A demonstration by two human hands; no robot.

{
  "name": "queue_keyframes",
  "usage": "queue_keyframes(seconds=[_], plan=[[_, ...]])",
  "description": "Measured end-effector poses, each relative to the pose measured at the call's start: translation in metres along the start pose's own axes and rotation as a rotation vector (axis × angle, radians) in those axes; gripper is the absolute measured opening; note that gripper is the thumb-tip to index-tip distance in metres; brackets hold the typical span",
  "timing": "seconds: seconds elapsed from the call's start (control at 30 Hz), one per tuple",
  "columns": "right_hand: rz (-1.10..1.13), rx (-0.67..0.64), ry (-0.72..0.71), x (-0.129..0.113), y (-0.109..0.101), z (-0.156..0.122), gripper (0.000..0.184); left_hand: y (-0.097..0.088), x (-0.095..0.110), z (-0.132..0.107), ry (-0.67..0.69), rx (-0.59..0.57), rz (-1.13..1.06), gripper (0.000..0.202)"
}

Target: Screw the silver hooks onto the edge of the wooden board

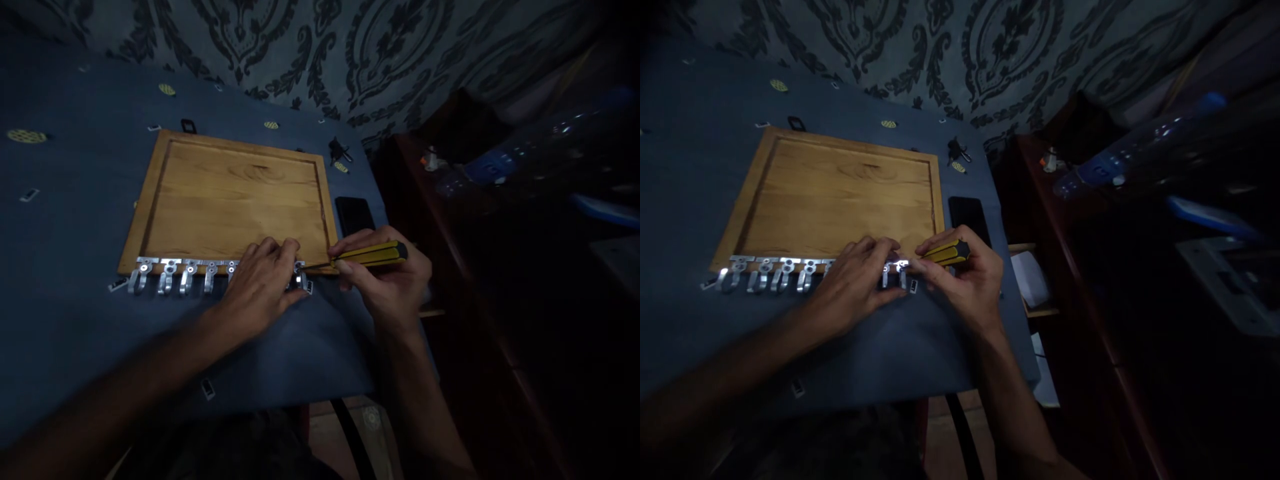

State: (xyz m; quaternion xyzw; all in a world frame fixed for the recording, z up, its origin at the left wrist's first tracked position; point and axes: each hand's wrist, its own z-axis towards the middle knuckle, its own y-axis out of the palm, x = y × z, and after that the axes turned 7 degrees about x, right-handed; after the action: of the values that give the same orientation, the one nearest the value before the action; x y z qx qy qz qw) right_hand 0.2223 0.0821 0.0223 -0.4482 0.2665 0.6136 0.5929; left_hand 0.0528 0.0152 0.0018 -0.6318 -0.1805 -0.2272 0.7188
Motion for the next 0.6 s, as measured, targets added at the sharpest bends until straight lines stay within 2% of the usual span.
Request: queue_keyframes(seconds=[0.07, 0.17, 0.27, 0.33, 0.5, 0.6], plan=[[0.054, -0.006, 0.039, 0.001, -0.002, -0.001, 0.02, 0.0, 0.0, 0.0, -0.009, -0.015, 0.003, 0.046], [0.101, -0.074, 0.052, 0.0, -0.007, -0.001, 0.029, 0.0, 0.0, 0.0, -0.016, -0.027, -0.003, 0.047], [0.062, -0.109, 0.049, -0.002, -0.006, 0.0, 0.019, 0.0, 0.0, 0.0, -0.015, -0.019, -0.007, 0.05], [0.032, -0.054, 0.01, -0.004, -0.001, -0.001, 0.009, 0.0, 0.0, 0.0, -0.014, -0.016, -0.009, 0.051], [-0.071, 0.15, -0.175, 0.002, 0.014, -0.011, 0.02, 0.0, 0.0, -0.001, -0.01, -0.01, 0.0, 0.047], [-0.073, 0.299, -0.196, 0.005, 0.017, -0.014, 0.018, 0.001, -0.001, -0.001, -0.005, 0.0, -0.001, 0.046]])
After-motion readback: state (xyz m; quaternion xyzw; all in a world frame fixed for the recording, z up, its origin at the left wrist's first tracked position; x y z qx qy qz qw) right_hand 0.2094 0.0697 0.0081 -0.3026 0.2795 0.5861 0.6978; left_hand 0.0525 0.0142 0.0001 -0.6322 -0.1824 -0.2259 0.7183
